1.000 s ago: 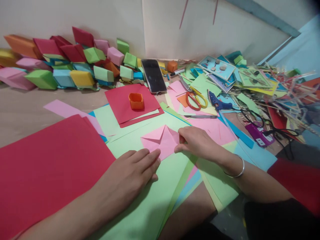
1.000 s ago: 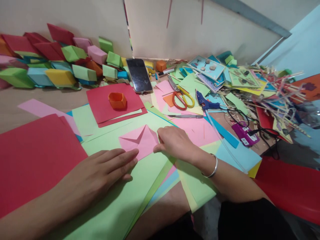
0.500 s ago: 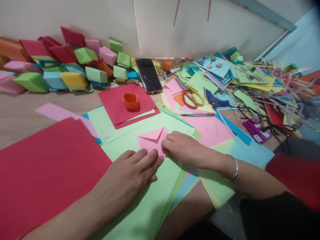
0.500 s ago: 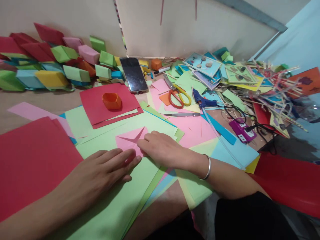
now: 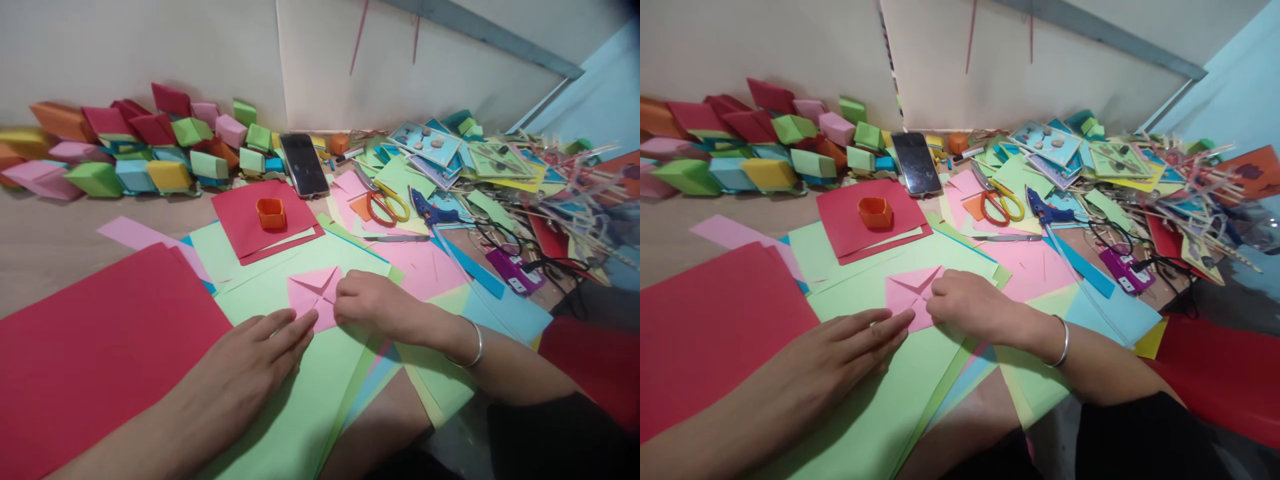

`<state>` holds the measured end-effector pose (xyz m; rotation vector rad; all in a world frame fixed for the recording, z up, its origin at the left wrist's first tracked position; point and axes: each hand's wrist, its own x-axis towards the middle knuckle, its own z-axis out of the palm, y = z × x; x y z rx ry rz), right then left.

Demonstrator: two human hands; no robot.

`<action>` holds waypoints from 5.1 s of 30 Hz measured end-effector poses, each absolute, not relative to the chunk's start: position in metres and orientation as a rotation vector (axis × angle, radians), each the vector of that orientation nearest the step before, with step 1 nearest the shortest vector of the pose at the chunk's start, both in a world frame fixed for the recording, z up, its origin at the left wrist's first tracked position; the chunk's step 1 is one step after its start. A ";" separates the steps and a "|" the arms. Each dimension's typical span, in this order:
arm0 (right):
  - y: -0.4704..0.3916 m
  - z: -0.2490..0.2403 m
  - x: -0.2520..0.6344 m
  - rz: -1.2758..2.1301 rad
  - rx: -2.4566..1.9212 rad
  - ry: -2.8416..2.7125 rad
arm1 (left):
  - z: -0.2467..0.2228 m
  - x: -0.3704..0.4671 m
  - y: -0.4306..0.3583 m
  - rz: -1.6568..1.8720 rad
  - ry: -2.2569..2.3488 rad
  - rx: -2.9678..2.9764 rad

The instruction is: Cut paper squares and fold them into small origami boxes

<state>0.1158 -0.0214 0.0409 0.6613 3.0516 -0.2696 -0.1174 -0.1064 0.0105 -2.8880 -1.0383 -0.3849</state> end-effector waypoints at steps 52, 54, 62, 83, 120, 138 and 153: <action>-0.036 0.036 0.100 -0.715 1.398 2.823 | 0.015 -0.099 -0.080 -0.561 -1.964 -2.827; -0.036 0.034 0.100 -0.665 1.430 2.819 | 0.016 -0.097 -0.081 -0.455 -1.978 -2.776; -0.036 0.027 0.096 -0.499 1.493 2.786 | 0.016 -0.100 -0.081 -0.487 -1.855 -2.554; -0.028 0.030 0.102 -1.765 1.571 2.799 | 0.033 -0.102 -0.081 -2.120 -2.615 -2.281; 0.001 0.019 0.052 -2.166 1.613 2.755 | 0.030 -0.128 -0.064 -2.341 -3.091 -2.053; 0.001 0.022 0.052 -2.391 1.585 2.489 | 0.029 -0.128 -0.066 -2.401 -3.182 -1.919; 0.006 0.024 0.055 -2.502 1.637 2.458 | 0.040 -0.123 -0.061 -2.333 -2.970 -1.988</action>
